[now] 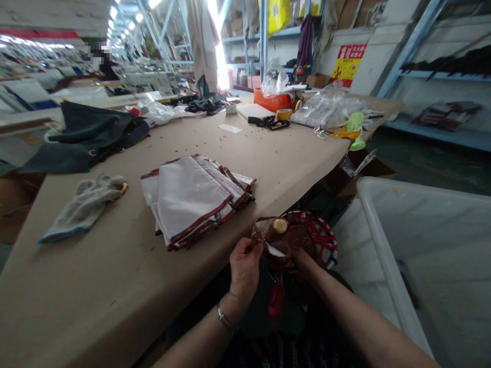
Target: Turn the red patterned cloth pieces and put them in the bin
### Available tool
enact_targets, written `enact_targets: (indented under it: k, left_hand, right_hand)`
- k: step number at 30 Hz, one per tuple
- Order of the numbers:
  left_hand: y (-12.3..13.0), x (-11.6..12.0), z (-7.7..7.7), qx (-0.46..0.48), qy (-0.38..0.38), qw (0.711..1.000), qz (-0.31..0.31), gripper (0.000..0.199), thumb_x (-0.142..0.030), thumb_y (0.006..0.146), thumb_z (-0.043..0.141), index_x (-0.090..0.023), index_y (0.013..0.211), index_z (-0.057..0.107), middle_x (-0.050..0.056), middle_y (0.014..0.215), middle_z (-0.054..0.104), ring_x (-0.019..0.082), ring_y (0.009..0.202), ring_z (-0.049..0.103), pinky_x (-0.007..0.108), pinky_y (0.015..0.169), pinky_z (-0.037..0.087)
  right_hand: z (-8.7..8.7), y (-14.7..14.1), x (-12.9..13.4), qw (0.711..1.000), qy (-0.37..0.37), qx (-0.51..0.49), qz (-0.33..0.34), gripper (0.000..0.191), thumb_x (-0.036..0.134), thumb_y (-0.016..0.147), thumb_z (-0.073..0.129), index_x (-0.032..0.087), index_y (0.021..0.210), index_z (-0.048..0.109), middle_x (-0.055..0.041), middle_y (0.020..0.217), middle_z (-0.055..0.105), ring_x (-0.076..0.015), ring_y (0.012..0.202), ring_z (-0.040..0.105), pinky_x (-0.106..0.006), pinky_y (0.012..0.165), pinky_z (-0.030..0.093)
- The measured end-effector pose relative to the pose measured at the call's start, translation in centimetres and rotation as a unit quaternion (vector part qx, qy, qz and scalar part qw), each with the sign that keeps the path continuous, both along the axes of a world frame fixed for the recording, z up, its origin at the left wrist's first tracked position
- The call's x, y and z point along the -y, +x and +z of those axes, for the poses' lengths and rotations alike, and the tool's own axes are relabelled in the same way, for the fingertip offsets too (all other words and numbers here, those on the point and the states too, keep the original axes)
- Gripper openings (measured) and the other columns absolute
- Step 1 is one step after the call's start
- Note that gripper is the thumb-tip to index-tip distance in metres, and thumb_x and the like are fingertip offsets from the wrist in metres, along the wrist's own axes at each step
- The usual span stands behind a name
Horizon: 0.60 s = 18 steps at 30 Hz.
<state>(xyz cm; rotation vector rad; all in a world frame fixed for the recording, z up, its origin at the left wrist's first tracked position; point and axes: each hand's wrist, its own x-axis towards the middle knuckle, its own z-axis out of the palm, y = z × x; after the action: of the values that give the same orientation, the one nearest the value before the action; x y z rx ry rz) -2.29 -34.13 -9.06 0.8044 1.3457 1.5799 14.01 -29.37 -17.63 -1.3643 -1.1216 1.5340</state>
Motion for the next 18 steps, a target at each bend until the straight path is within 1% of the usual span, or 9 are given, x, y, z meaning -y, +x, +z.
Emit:
enact_targets:
  k: [1,3,5,6,9,11,13,16,18]
  left_hand:
    - [-0.1,0.4,0.2,0.005,0.003,1.0,-0.002,0.016,-0.026,0.067,0.071,-0.017,0.063,0.057,-0.005,0.061,0.056,0.009,0.059,0.048,0.02,0.06,0.041]
    - [-0.5,0.8,1.4,0.001,0.021,1.0,0.0,0.015,-0.026,0.069,0.07,-0.018,0.066,0.057,-0.005,0.063,0.057,0.009,0.06,0.048,0.02,0.06,0.041]
    - [-0.8,0.8,3.2,-0.026,0.052,0.998,0.013,0.015,-0.024,0.069,0.071,-0.019,0.068,0.057,-0.005,0.064,0.056,0.009,0.061,0.048,0.02,0.061,0.041]
    - [-0.9,0.6,4.1,-0.044,0.073,0.996,0.021,0.015,-0.024,0.069,0.071,-0.019,0.068,0.057,-0.005,0.065,0.055,0.009,0.062,0.047,0.02,0.061,0.041]
    - [-0.6,0.0,6.4,-0.078,0.135,0.987,0.025,0.017,-0.023,0.07,0.071,-0.02,0.07,0.055,-0.005,0.066,0.053,0.009,0.062,0.046,0.02,0.061,0.041]
    - [-0.3,-0.3,7.0,-0.08,0.154,0.985,0.011,0.016,-0.024,0.072,0.07,-0.02,0.072,0.054,-0.005,0.067,0.053,0.01,0.063,0.047,0.021,0.063,0.042]
    - [-0.2,-0.2,6.8,-0.087,0.147,0.985,-0.003,0.016,-0.024,0.072,0.069,-0.02,0.072,0.054,-0.005,0.067,0.053,0.01,0.063,0.047,0.021,0.063,0.042]
    - [-1.1,1.0,5.6,-0.104,0.106,0.988,-0.05,0.016,-0.023,0.073,0.069,-0.02,0.071,0.053,-0.004,0.067,0.055,0.01,0.064,0.049,0.021,0.063,0.042]
    - [-2.4,2.4,4.9,-0.115,0.086,0.986,-0.086,0.013,-0.023,0.076,0.068,-0.02,0.074,0.055,-0.003,0.068,0.057,0.011,0.064,0.05,0.022,0.063,0.043]
  right_hand:
    - [0.1,0.2,0.2,1.0,0.012,0.012,-0.006,0.029,0.046,0.073,0.062,0.017,0.074,0.067,-0.006,0.066,0.068,-0.0263,0.077,0.068,-0.041,0.074,0.054]
    - [1.5,0.6,0.6,0.998,0.047,0.023,-0.022,0.038,0.047,0.074,0.062,0.018,0.098,0.067,-0.0074,0.098,0.071,-0.0252,0.106,0.062,-0.041,0.093,0.048]
    - [3.7,0.7,1.2,0.993,0.116,0.027,-0.009,0.051,0.047,0.078,0.059,0.021,0.122,0.057,-0.0073,0.127,0.06,-0.0232,0.124,0.051,-0.039,0.105,0.038]
    - [4.9,0.7,1.6,0.988,0.155,0.026,0.012,0.057,0.046,0.078,0.06,0.022,0.129,0.052,-0.0075,0.132,0.057,-0.0235,0.126,0.048,-0.038,0.107,0.036]
    - [7.7,0.2,2.1,0.971,0.228,-0.006,0.07,0.067,0.04,0.074,0.068,0.023,0.134,0.046,-0.0082,0.129,0.059,-0.0255,0.119,0.054,-0.039,0.105,0.04]
    - [8.9,-0.1,1.6,0.973,0.212,-0.063,0.058,0.063,0.04,0.072,0.071,0.024,0.129,0.051,-0.0069,0.121,0.064,-0.025,0.112,0.059,-0.04,0.099,0.044]
    - [10.1,-0.2,0.4,0.98,0.147,-0.108,0.08,0.054,0.041,0.068,0.075,0.022,0.116,0.06,-0.006,0.108,0.07,-0.0246,0.1,0.064,-0.04,0.092,0.048]
    - [12.7,0.2,-1.3,0.985,0.074,-0.095,0.121,0.036,0.034,0.058,0.081,0.018,0.088,0.07,-0.0019,0.081,0.072,-0.0197,0.074,0.066,-0.034,0.075,0.052]
    - [14.8,1.0,-2.0,0.989,0.111,-0.089,0.028,0.026,0.033,0.06,0.08,0.021,0.081,0.07,0.0007,0.076,0.071,-0.0163,0.066,0.064,-0.031,0.069,0.051]
